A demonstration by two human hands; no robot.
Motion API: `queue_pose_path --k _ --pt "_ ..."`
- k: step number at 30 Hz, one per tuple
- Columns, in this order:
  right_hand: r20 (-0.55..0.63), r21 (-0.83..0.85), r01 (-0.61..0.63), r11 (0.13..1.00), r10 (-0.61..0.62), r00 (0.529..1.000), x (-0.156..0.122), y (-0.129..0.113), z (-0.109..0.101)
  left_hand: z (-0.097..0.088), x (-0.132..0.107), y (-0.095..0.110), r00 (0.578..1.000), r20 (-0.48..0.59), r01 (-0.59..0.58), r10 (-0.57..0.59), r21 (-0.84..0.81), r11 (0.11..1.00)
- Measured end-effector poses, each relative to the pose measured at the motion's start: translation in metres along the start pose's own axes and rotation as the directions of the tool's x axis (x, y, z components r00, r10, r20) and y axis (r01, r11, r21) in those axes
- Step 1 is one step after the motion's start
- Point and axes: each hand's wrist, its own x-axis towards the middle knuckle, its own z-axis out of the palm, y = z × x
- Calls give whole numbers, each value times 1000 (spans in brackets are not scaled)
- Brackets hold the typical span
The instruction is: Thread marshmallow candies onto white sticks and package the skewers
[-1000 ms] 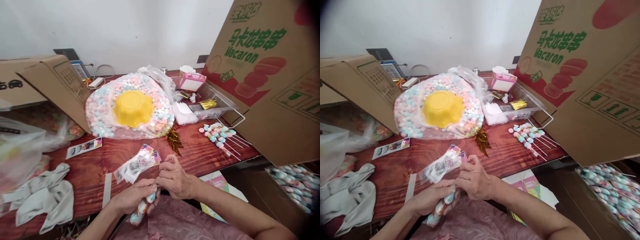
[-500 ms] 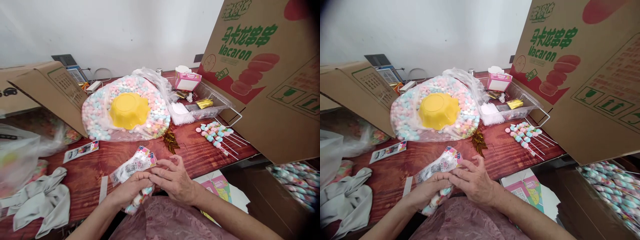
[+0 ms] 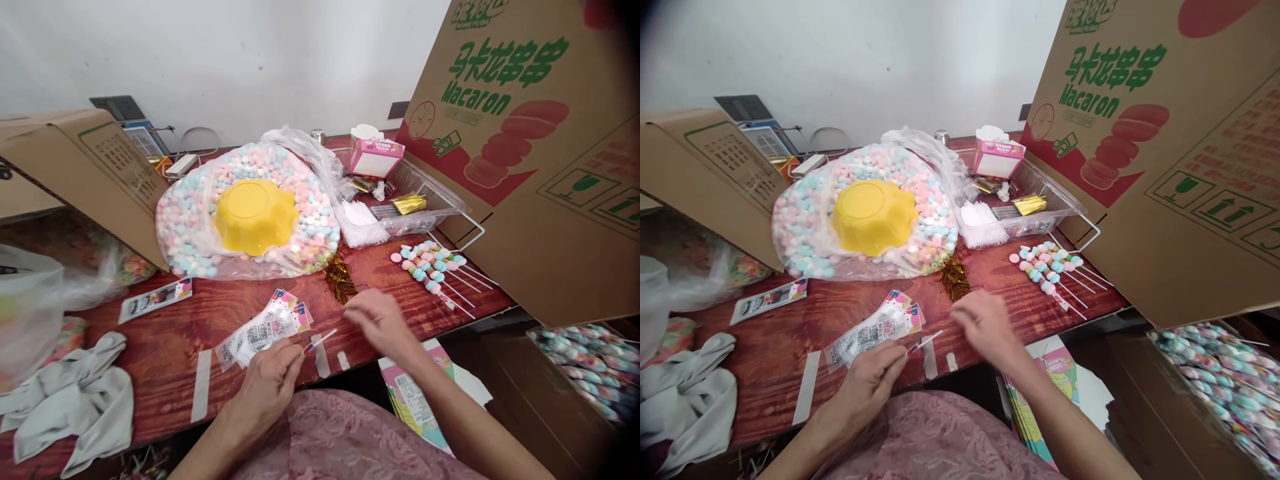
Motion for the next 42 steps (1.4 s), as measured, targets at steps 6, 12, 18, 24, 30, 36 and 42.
queue_pose_path --k 6,12,18,24,30,36,42 --pt "-91 -361 -324 874 312 946 28 62 -18 -5 4 -2 932 34 303 -361 -618 725" --pt "-21 -454 -304 838 330 944 45 59 0 -2 8 2 784 211 439 -584 -853 281" --pt "-256 -389 -478 788 406 877 32 82 -23 -6 6 -2 761 192 412 -620 -881 233" --pt "-348 160 -171 972 218 912 -6 -1 14 8 26 8 809 93 340 -580 -880 332" --pt "-145 497 54 866 21 989 2 -76 68 3 31 8 908 -178 133 -379 -735 665" --pt "36 690 -81 719 77 996 10 -68 84 -9 5 -5 919 -272 85 -287 -575 814" --pt "-31 597 -44 801 77 997 6 -78 94 -9 1 -14 933 -217 71 -288 -673 736"
